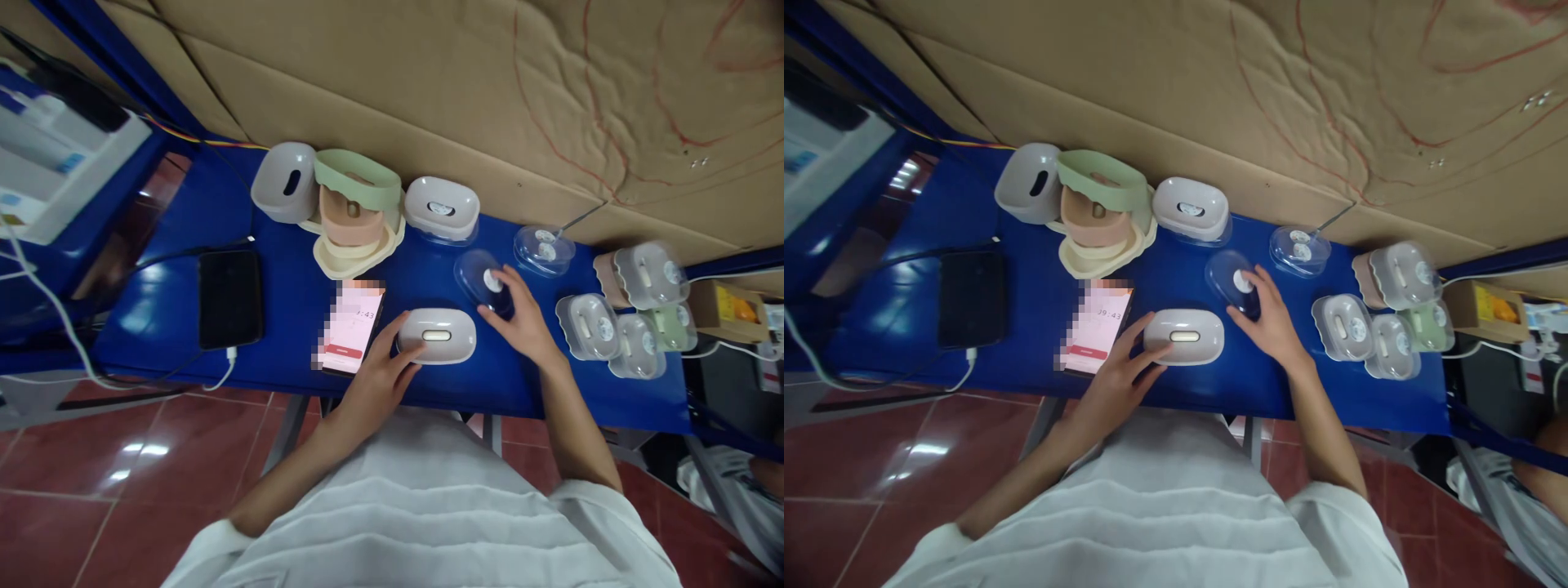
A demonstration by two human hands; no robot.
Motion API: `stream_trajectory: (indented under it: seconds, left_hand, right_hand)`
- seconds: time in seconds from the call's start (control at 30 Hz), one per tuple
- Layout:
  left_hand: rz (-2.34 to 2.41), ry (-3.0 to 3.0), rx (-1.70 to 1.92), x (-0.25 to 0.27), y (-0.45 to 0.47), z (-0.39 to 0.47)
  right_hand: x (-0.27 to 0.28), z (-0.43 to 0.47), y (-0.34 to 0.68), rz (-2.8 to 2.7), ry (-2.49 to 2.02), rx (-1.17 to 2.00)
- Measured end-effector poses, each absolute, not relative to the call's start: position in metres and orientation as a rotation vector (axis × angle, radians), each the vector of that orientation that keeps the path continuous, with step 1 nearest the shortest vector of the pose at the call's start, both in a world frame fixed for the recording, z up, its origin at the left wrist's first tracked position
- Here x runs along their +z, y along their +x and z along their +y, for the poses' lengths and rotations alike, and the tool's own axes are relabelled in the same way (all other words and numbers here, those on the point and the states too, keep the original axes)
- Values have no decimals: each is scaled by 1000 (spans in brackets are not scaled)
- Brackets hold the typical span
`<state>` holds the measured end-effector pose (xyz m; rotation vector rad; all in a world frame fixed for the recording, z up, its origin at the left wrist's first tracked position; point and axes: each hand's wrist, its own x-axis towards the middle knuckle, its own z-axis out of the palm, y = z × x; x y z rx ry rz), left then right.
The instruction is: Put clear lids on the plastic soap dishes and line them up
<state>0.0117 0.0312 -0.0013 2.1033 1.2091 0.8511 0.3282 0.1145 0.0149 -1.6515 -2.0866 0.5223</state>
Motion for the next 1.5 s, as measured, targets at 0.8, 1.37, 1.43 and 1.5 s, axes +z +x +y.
stream_trajectory:
  seconds: [0.8, 1.37, 1.43, 1.5]
  left_hand:
    - [1309, 2068, 862, 14, -10, 59]
    - [1904, 2129, 834, 24, -64, 112]
    - [1904, 2129, 748, 19, -67, 121]
    - [1888, 2142, 678, 16, -65, 129]
  right_hand:
    - [10, 39, 309, -2563, -1320, 146]
    - [46, 171, 379, -2278, -2040, -254]
    - [54, 172, 347, -2361, -1847, -208]
    - [60, 181, 312, -2482, -1597, -127]
